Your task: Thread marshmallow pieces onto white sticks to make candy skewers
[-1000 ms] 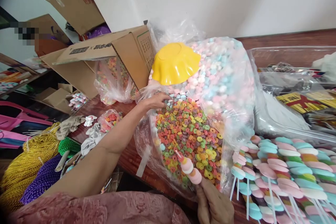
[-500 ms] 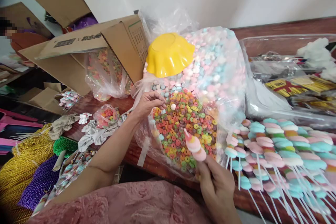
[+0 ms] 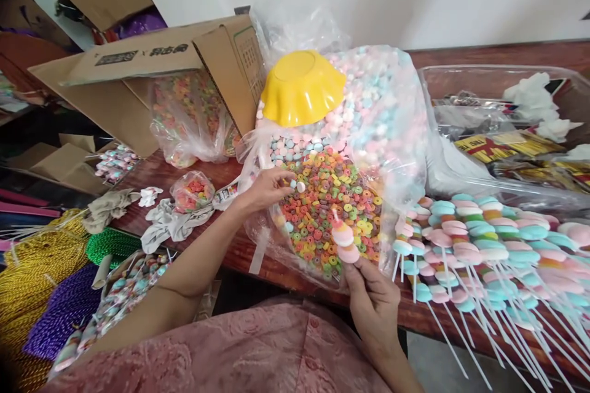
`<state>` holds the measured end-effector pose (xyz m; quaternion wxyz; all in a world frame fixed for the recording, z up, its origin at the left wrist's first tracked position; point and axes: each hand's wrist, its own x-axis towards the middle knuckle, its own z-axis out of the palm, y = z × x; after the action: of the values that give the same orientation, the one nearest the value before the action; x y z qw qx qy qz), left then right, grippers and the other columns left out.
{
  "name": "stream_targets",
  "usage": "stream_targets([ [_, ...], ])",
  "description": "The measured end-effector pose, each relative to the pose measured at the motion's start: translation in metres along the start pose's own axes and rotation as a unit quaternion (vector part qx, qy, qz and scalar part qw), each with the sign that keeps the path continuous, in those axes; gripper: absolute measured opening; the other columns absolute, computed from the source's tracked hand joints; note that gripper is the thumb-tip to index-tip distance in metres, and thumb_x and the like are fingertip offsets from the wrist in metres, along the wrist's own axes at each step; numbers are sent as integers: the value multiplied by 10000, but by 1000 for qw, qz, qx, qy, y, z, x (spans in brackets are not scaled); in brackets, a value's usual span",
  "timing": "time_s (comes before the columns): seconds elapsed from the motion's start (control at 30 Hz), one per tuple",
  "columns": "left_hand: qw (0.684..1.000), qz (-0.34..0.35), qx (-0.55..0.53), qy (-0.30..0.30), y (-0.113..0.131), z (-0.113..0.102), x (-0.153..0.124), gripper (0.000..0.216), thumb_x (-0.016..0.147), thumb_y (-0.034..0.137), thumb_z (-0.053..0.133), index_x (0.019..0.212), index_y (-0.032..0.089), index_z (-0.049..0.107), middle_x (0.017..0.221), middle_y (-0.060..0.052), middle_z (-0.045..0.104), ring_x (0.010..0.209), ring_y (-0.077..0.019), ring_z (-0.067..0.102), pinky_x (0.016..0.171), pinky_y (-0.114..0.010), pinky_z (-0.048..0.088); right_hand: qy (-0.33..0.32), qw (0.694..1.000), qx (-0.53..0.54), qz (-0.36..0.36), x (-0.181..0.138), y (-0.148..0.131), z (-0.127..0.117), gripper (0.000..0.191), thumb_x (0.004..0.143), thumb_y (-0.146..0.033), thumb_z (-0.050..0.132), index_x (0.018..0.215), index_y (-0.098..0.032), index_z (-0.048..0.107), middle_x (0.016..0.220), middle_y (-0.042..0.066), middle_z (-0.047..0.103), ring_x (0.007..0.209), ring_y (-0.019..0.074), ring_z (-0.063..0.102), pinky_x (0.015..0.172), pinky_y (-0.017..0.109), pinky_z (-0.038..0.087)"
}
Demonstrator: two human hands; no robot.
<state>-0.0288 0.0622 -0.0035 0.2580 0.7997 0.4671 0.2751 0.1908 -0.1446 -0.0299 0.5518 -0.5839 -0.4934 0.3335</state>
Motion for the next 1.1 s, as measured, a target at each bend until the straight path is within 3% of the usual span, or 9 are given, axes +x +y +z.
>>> stream_targets([
  [0.17, 999, -20, 43, -1, -2, 18, 6, 333, 766, 70, 551, 1003, 175, 760, 1038, -83, 755, 1010, -238, 672, 960, -367, 506, -47, 995, -56, -64, 16, -6, 7, 290, 949, -341, 588, 717, -174, 634, 568, -29, 476, 512, 102, 422, 477, 215, 358],
  [0.3, 995, -47, -65, 53, -8, 16, 3, 342, 802, 89, 538, 1052, 159, 760, 1063, -63, 766, 987, -211, 694, 919, -334, 535, -64, 988, -92, -103, 48, -17, 11, 241, 946, -352, 596, 818, -169, 686, 592, -33, 486, 541, 104, 412, 503, 223, 345],
  [0.4, 992, -12, -118, 38, -10, 11, -2, 404, 798, 83, 529, 1138, 146, 737, 1090, -63, 760, 992, -200, 693, 907, -311, 539, -52, 989, -75, -114, 61, -25, 16, 226, 938, -354, 606, 836, -172, 695, 606, -29, 513, 557, 109, 433, 529, 233, 355],
  [0.57, 991, 81, 62, -86, -3, 13, 9, 468, 750, 8, 480, 1108, 156, 743, 1047, -87, 732, 998, -223, 659, 944, -348, 510, -61, 996, -11, -63, 54, -27, 31, 316, 907, -399, 617, 682, -178, 631, 560, -25, 510, 522, 111, 428, 498, 234, 342],
  [0.67, 974, 105, 180, -92, 3, 17, 15, 411, 746, 13, 486, 1048, 131, 740, 1029, -134, 686, 999, -256, 629, 901, -369, 508, -59, 997, -13, -41, 46, -21, 33, 331, 882, -424, 627, 666, -173, 627, 544, -25, 498, 505, 104, 399, 478, 231, 308],
  [0.77, 958, 172, 218, -74, 8, 20, 9, 355, 755, 30, 487, 1014, 123, 712, 1059, -150, 658, 1014, -259, 609, 916, -379, 492, -51, 998, -12, -20, 43, -11, 26, 360, 868, -453, 631, 643, -174, 599, 533, -30, 476, 485, 94, 370, 459, 228, 281],
  [0.93, 955, 248, 145, -69, 4, 24, -6, 278, 784, 81, 491, 983, 142, 676, 990, -122, 688, 983, -244, 623, 922, -391, 498, -49, 999, -16, -6, 44, 3, 21, 357, 878, -447, 603, 643, -181, 573, 511, -44, 439, 455, 88, 318, 432, 230, 244],
  [1.03, 978, 206, 18, -5, 2, 26, -14, 263, 780, 112, 544, 982, 187, 694, 943, -84, 696, 905, -226, 636, 864, -396, 530, -49, 998, -27, -16, 42, 1, 28, 330, 882, -421, 582, 650, -186, 567, 526, -40, 443, 485, 100, 364, 458, 232, 279],
  [1.1, 979, 131, -140, 65, 5, 27, -22, 278, 784, 163, 622, 1039, 229, 713, 994, -65, 696, 889, -212, 638, 798, -380, 558, -53, 997, -40, -28, 40, -2, 33, 315, 894, -404, 555, 665, -189, 567, 553, -35, 456, 513, 107, 392, 489, 236, 306],
])
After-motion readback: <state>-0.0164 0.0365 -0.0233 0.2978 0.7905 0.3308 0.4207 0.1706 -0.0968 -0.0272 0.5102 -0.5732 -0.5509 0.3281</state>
